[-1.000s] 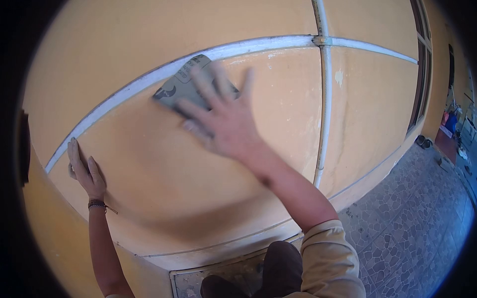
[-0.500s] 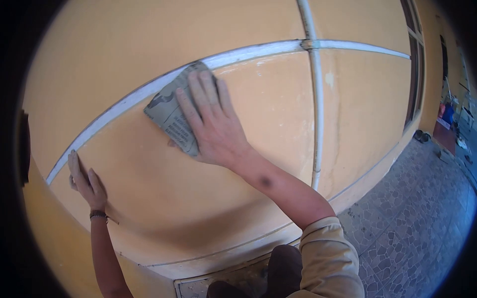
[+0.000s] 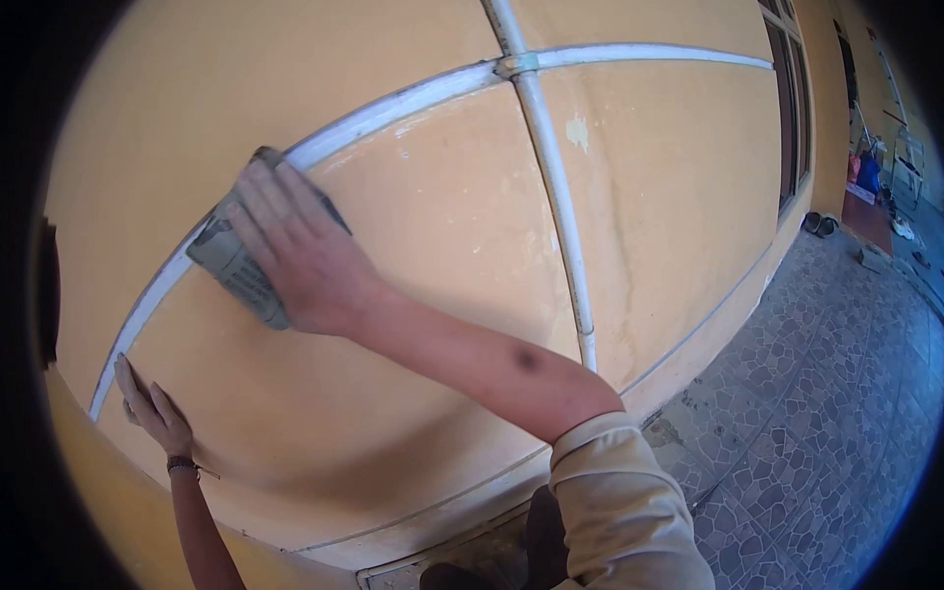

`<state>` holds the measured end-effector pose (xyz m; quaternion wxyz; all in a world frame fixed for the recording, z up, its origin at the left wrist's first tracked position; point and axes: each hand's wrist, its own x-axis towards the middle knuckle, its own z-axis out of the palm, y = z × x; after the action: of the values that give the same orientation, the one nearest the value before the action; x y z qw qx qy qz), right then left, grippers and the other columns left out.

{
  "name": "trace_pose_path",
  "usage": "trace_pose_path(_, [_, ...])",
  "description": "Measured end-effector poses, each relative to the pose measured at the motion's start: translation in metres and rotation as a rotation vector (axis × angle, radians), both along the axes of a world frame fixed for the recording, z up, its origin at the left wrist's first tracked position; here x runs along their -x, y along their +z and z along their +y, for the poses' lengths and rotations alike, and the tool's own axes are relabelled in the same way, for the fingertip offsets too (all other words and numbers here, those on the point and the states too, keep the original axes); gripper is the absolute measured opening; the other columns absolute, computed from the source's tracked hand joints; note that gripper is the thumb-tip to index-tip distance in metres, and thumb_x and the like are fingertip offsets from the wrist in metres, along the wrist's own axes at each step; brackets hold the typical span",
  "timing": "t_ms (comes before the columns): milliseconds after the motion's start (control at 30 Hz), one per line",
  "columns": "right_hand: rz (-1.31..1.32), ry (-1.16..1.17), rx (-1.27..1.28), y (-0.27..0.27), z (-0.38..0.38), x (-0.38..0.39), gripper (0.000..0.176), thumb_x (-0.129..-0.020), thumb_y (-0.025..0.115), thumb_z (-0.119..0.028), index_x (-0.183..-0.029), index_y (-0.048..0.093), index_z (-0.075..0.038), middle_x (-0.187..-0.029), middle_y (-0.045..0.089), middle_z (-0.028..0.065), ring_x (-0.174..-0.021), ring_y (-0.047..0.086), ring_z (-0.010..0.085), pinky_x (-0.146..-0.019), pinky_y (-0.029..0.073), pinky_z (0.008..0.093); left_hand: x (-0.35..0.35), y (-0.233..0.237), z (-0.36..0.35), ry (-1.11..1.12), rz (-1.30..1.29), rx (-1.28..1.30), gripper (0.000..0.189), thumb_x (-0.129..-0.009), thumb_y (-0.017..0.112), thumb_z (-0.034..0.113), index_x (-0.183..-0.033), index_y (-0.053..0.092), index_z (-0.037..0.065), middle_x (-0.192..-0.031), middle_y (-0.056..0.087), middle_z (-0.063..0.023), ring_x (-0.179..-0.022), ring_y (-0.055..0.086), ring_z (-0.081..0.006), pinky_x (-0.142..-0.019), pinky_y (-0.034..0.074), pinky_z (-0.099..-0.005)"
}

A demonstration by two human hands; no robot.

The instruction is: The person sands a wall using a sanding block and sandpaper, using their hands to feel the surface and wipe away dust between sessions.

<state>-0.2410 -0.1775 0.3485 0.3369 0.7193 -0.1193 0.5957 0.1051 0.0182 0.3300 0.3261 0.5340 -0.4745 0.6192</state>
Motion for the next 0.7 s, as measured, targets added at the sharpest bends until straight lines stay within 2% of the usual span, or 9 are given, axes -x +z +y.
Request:
trace_pose_path(100, [0.024,0.114,-0.064,-0.024,-0.013,0.017,0.065,-0.083,0.055,-0.026,-0.138,0.041,0.005,-0.148,0.033,0.0259,-0.139,0.029,0.0415,-0.112,0.023,0.0582,0.002,-0.001,-0.001,-0.021,0.011,-0.004,0.057,-0.1,0.036,0.032,-0.146,0.031,0.0,-0.152,0.034,-0.0168,-0.143,0.027,-0.0301,-0.112,0.012,-0.0428])
trace_pose_path(133, [0.025,0.18,-0.105,-0.045,-0.018,0.029,0.063,-0.083,0.055,-0.025,-0.137,0.042,0.006,-0.148,0.033,0.0258,-0.139,0.03,0.0412,-0.112,0.024,0.0586,0.004,0.0,-0.001,-0.027,-0.004,-0.008,0.057,-0.1,0.036,0.032,-0.146,0.031,0.0,-0.152,0.034,-0.0166,-0.143,0.027,-0.03,-0.112,0.012,-0.0425])
trace_pose_path(200, [0.0,0.057,-0.226,-0.121,-0.023,0.05,0.065,-0.08,0.057,-0.021,-0.138,0.042,0.006,-0.146,0.036,0.0246,-0.138,0.03,0.0426,-0.114,0.022,0.0551,0.008,0.002,-0.004,-0.046,-0.028,-0.004,0.057,-0.1,0.036,0.031,-0.146,0.03,0.0,-0.152,0.034,-0.0162,-0.143,0.026,-0.0296,-0.112,0.012,-0.0418])
trace_pose_path(300, [0.023,0.085,-0.282,-0.124,-0.02,0.058,0.066,-0.079,0.059,-0.02,-0.137,0.043,0.005,-0.147,0.035,0.0243,-0.138,0.029,0.0449,-0.113,0.024,0.0559,0.008,-0.001,-0.005,-0.007,0.006,0.006,0.057,-0.1,0.037,0.031,-0.147,0.03,-0.001,-0.152,0.033,-0.0166,-0.143,0.027,-0.0298,-0.112,0.011,-0.0417])
trace_pose_path(433, [-0.151,0.177,-0.175,-0.02,-0.019,0.043,0.068,-0.077,0.061,-0.018,-0.138,0.042,0.004,-0.147,0.033,0.026,-0.137,0.028,0.0472,-0.111,0.022,0.0605,0.007,0.001,-0.005,-0.067,-0.002,0.009,0.057,-0.099,0.037,0.03,-0.146,0.03,0.0,-0.152,0.034,-0.0173,-0.143,0.028,-0.0298,-0.111,0.012,-0.0433])
trace_pose_path(467, [-0.117,0.132,-0.222,-0.027,-0.014,0.044,0.067,-0.079,0.062,-0.018,-0.139,0.041,0.004,-0.146,0.033,0.0272,-0.136,0.029,0.0484,-0.11,0.022,0.0623,0.007,0.001,-0.004,-0.042,0.005,0.019,0.056,-0.099,0.036,0.03,-0.146,0.03,0.0,-0.152,0.034,-0.0172,-0.142,0.028,-0.0297,-0.111,0.012,-0.0431])
trace_pose_path(567, [-0.043,0.197,-0.382,-0.128,0.0,0.033,0.065,-0.082,0.062,-0.018,-0.139,0.041,0.003,-0.145,0.034,0.028,-0.135,0.03,0.0495,-0.11,0.022,0.0621,0.007,0.001,-0.003,-0.012,0.004,0.003,0.056,-0.099,0.036,0.031,-0.146,0.031,0.0,-0.152,0.034,-0.0171,-0.142,0.029,-0.0293,-0.111,0.013,-0.0426])
trace_pose_path(633, [-0.034,0.216,-0.361,-0.131,0.002,0.034,0.063,-0.083,0.062,-0.019,-0.139,0.041,0.003,-0.145,0.034,0.0281,-0.134,0.03,0.0499,-0.11,0.022,0.0621,0.008,0.0,-0.004,-0.025,-0.004,0.017,0.056,-0.099,0.036,0.032,-0.146,0.031,0.001,-0.152,0.035,-0.0171,-0.142,0.029,-0.0292,-0.111,0.013,-0.0424])
trace_pose_path(700, [-0.07,0.223,-0.317,-0.101,0.002,0.034,0.062,-0.084,0.061,-0.018,-0.139,0.041,0.003,-0.145,0.035,0.0279,-0.134,0.029,0.0502,-0.11,0.022,0.0621,0.01,0.001,-0.002,-0.033,0.001,0.015,0.056,-0.1,0.036,0.032,-0.146,0.032,0.001,-0.152,0.035,-0.0168,-0.142,0.029,-0.0293,-0.111,0.013,-0.0424])
